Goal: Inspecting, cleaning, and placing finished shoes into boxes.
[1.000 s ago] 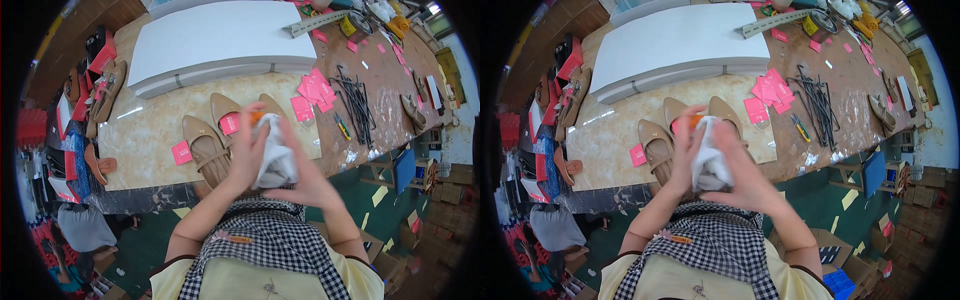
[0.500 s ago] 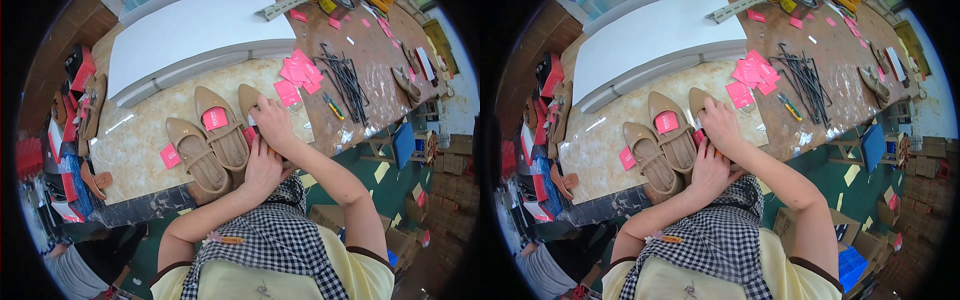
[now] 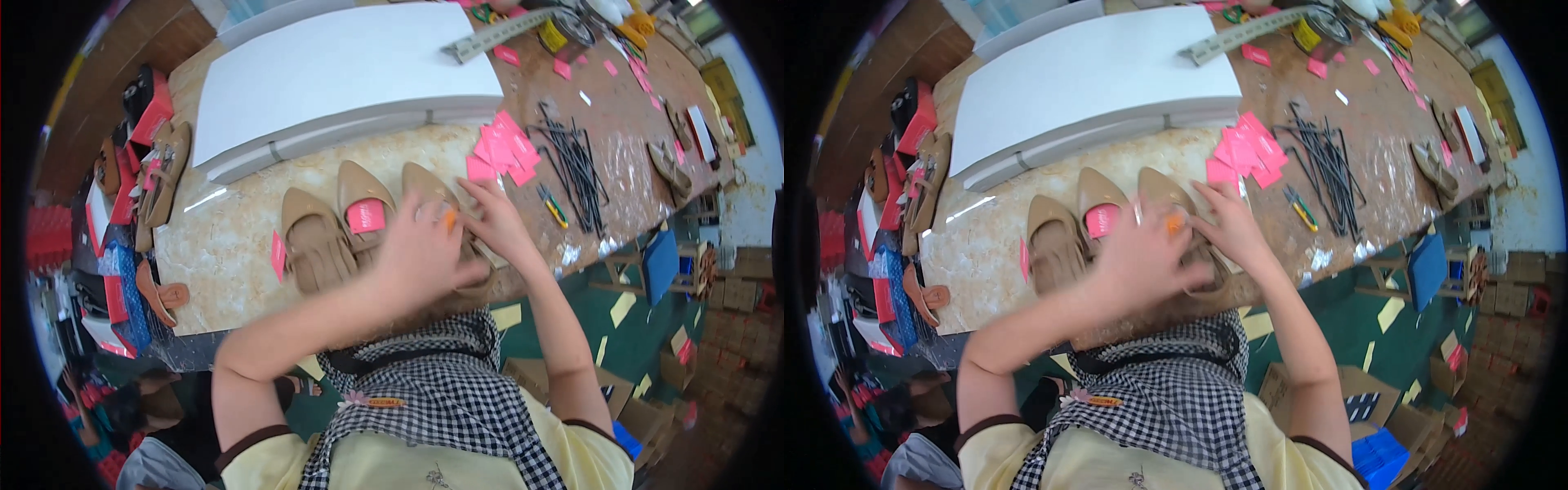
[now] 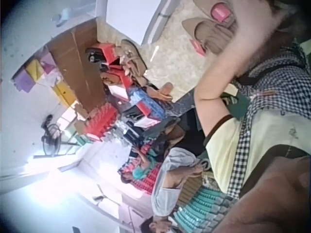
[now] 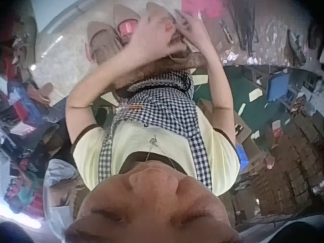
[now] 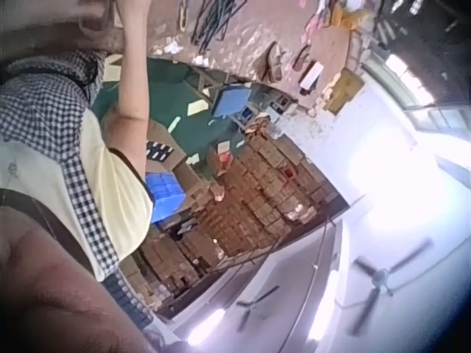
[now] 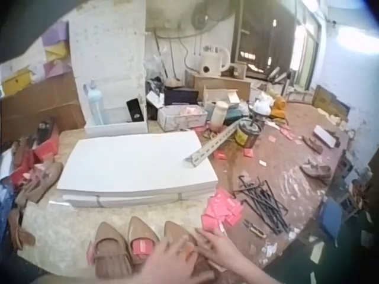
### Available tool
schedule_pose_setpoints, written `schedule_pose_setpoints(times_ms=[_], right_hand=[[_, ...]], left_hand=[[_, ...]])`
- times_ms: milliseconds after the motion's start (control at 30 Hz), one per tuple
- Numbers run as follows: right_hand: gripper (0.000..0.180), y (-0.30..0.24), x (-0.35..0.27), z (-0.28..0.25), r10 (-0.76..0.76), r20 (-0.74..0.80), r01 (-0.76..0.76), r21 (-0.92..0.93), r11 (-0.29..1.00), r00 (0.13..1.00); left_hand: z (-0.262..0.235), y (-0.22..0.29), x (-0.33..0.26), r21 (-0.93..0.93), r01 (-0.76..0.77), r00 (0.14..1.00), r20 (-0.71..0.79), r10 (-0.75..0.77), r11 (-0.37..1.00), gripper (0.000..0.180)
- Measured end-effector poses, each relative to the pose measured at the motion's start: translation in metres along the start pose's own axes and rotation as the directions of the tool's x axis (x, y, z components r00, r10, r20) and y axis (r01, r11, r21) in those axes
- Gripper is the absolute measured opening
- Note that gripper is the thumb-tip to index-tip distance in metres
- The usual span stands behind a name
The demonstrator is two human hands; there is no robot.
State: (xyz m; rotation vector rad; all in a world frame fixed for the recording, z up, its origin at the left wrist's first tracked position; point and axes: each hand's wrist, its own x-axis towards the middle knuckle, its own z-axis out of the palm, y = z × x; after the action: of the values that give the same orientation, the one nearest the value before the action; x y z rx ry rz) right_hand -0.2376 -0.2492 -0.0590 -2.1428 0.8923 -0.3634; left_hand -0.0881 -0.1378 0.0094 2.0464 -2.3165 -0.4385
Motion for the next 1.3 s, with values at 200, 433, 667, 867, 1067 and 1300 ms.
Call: schedule_pose_setpoints(times_ms=[200, 433, 667, 867, 1067, 1300], right_hand=[[0.04, -0.022, -0.051, -0.009, 0.03, -0.073, -0.023, 0.087, 0.996, 0.997], [0.039, -0.039, -0.069, -0.012, 0.079, -0.203, -0.064, 0.08, 0.995, 0.976], [0.049, -0.054, -0.048, -0.014, 0.434, -0.107, -0.129, 0.868, 0.479, 0.894], [0.039, -0.109, -0.07, 0.015, 0.342, 0.435, -0.468, 0.884, 0.015, 0.833], [0.076, -0.104, -0.042, -0.002, -0.196, 0.013, 0.165, 0.487, 0.858, 0.98], [0.049, -0.067, -0.031, 0.011, -0.028, -0.159, 0.096, 0.441, 0.893, 0.987]], left_hand=[[-0.083, -0.221, 0.098, -0.007, 0.621, 0.748, -0.294, -0.595, 0.784, 0.08], [-0.023, -0.214, 0.113, -0.096, 0.639, 0.638, -0.488, -0.596, 0.763, 0.063], [-0.025, -0.036, -0.01, -0.138, -0.295, 0.76, -0.634, 0.145, 0.945, 0.019], [-0.023, -0.009, -0.067, -0.379, -0.392, 0.567, -0.817, -0.104, 0.838, 0.019], [0.015, -0.033, -0.097, -0.806, -0.043, 0.482, -0.534, -0.695, 0.59, 0.015], [0.044, -0.061, -0.09, -0.981, -0.102, 0.867, -0.007, -0.498, -0.164, 0.075]])
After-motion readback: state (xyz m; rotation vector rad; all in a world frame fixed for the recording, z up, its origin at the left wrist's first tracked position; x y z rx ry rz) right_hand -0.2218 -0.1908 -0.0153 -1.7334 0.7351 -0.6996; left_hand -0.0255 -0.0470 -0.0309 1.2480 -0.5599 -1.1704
